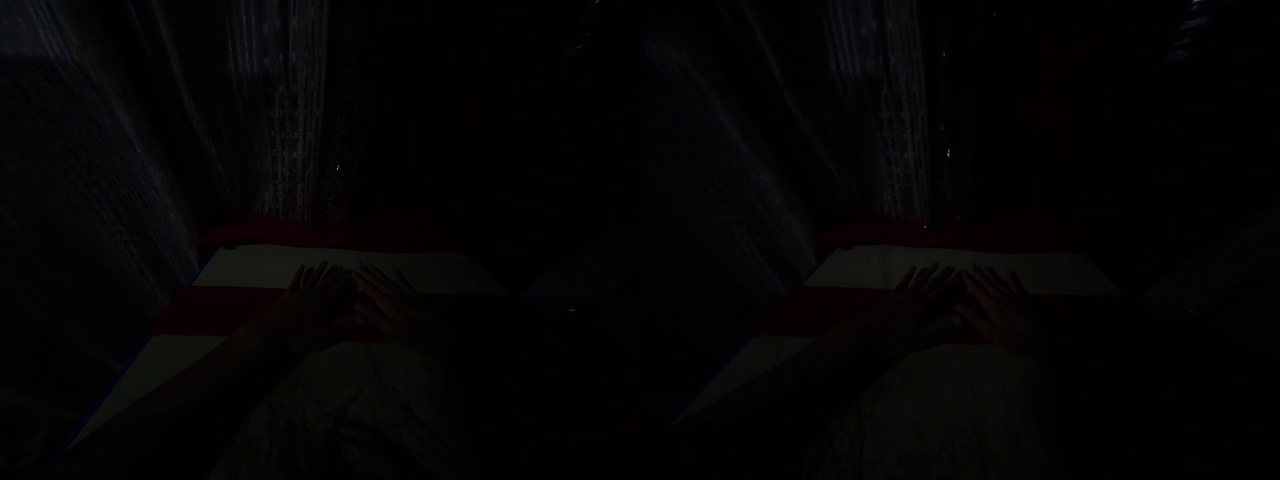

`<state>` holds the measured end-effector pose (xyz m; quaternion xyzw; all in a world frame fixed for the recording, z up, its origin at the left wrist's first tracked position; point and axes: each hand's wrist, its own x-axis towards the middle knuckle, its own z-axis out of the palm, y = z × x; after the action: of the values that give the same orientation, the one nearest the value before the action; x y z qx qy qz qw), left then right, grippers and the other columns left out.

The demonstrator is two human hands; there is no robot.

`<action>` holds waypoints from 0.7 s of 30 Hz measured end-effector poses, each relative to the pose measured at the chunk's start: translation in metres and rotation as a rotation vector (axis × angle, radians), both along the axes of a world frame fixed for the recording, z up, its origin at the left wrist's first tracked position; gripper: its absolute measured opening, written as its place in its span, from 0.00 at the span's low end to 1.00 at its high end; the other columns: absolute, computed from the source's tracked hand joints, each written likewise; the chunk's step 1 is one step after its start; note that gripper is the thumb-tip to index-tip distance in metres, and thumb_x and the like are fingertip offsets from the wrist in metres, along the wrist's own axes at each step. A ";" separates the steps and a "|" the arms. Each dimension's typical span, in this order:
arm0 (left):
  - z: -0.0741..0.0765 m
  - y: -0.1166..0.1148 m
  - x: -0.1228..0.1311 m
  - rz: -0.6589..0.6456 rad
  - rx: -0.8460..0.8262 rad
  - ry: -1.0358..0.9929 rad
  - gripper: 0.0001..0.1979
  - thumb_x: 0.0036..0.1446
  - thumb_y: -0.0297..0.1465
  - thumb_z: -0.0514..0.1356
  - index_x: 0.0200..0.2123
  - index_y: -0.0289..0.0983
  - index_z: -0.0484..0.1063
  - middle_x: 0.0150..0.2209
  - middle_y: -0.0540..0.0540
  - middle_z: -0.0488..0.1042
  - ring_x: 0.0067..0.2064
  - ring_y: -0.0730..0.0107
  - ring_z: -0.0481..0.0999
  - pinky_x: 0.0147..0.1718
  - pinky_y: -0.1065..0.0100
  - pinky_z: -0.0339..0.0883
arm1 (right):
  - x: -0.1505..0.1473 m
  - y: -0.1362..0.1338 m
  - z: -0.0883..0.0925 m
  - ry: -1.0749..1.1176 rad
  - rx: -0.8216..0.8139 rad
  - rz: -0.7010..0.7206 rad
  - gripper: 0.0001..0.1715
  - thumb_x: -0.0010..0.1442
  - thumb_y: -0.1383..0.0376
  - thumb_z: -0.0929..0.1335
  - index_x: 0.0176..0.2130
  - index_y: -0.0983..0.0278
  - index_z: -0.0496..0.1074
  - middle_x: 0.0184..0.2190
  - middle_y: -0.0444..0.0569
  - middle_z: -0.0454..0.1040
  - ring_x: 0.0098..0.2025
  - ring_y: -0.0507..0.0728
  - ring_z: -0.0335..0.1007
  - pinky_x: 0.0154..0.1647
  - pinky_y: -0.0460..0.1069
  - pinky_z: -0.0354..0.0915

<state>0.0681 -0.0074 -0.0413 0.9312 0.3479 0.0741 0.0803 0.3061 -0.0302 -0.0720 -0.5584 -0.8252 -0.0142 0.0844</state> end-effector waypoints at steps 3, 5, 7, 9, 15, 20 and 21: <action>-0.002 0.003 0.000 0.014 -0.020 0.013 0.43 0.69 0.61 0.40 0.75 0.41 0.46 0.75 0.46 0.39 0.76 0.48 0.35 0.70 0.36 0.32 | 0.002 0.001 -0.003 0.022 -0.012 -0.002 0.41 0.73 0.43 0.50 0.74 0.61 0.47 0.75 0.48 0.43 0.76 0.61 0.39 0.74 0.72 0.37; -0.004 0.005 0.000 0.007 -0.036 0.041 0.43 0.69 0.61 0.40 0.75 0.39 0.48 0.75 0.45 0.40 0.76 0.49 0.35 0.70 0.36 0.32 | 0.004 0.002 -0.003 0.040 -0.029 -0.006 0.42 0.73 0.42 0.50 0.75 0.59 0.46 0.75 0.48 0.44 0.76 0.62 0.39 0.74 0.72 0.37; -0.005 0.006 0.000 -0.007 -0.059 0.064 0.43 0.69 0.61 0.39 0.75 0.38 0.47 0.75 0.44 0.39 0.76 0.49 0.35 0.70 0.36 0.31 | 0.005 0.002 -0.003 0.044 -0.046 0.005 0.42 0.72 0.42 0.50 0.75 0.59 0.46 0.75 0.49 0.45 0.76 0.62 0.40 0.74 0.72 0.38; -0.005 0.006 0.000 -0.008 -0.076 0.072 0.43 0.69 0.61 0.39 0.75 0.39 0.46 0.75 0.45 0.38 0.76 0.49 0.34 0.70 0.36 0.31 | 0.005 0.002 -0.002 0.048 -0.043 0.010 0.42 0.72 0.42 0.50 0.74 0.59 0.47 0.75 0.49 0.45 0.76 0.63 0.41 0.74 0.72 0.38; -0.006 0.007 0.002 0.015 -0.043 0.066 0.43 0.69 0.61 0.40 0.75 0.39 0.46 0.75 0.46 0.36 0.76 0.48 0.35 0.70 0.35 0.34 | 0.003 0.002 0.002 0.051 -0.076 0.000 0.44 0.72 0.40 0.49 0.74 0.59 0.48 0.75 0.48 0.44 0.76 0.62 0.38 0.75 0.71 0.35; -0.008 0.006 0.002 0.012 -0.024 0.066 0.42 0.69 0.60 0.40 0.75 0.40 0.47 0.75 0.46 0.38 0.76 0.49 0.36 0.70 0.36 0.35 | 0.002 -0.001 0.006 0.044 -0.068 0.002 0.44 0.72 0.40 0.49 0.74 0.59 0.47 0.75 0.46 0.44 0.77 0.60 0.38 0.75 0.70 0.34; -0.007 0.006 0.001 0.011 -0.023 0.071 0.42 0.69 0.60 0.40 0.75 0.40 0.47 0.75 0.45 0.39 0.76 0.49 0.37 0.70 0.36 0.34 | 0.001 -0.002 0.006 0.042 -0.066 0.008 0.44 0.72 0.40 0.50 0.74 0.59 0.48 0.75 0.46 0.44 0.76 0.60 0.38 0.75 0.70 0.35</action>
<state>0.0695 -0.0014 -0.0486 0.9302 0.3566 0.0374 0.0779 0.3075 -0.0317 -0.0663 -0.5576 -0.8256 0.0251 0.0832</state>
